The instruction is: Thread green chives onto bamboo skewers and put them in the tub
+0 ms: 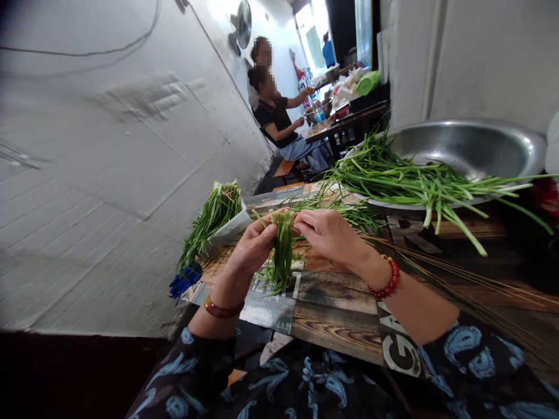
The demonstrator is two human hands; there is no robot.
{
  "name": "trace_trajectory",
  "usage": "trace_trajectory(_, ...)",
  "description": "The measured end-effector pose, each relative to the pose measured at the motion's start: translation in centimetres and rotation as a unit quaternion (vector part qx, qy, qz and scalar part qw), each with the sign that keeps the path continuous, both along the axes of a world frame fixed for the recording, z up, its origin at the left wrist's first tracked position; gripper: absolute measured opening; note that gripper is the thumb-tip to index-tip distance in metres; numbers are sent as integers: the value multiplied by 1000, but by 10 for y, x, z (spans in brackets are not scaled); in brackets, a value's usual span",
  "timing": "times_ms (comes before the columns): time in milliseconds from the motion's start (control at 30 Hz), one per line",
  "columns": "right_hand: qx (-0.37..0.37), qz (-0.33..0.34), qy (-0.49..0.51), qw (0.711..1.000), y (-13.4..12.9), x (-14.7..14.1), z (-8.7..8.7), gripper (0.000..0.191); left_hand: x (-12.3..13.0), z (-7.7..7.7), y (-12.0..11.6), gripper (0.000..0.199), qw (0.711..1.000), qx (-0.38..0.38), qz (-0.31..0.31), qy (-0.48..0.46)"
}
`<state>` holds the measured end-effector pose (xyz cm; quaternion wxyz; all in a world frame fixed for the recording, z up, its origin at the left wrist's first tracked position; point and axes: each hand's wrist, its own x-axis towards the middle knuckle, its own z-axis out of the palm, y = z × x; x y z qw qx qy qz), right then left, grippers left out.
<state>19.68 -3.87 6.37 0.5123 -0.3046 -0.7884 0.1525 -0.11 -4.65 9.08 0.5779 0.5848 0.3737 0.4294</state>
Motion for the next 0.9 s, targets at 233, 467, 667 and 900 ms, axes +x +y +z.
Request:
trace_trajectory(233,-38,8,-10,999,0,6,2,20,-14,9,-9,28,981,112,156,10)
trace_trajectory(467,-50,29,-27,998,-7,5,8,20,-6,8,-14,20,973,110,200,-21)
trace_trajectory(667,-54,24,-18,998,-10,6,12,22,3,12,-14,19,979,73,171,-79)
trace_trajectory(900,-45,13,-12,999,-10,8,11,20,22,-3,-12,21,977,82,167,-99)
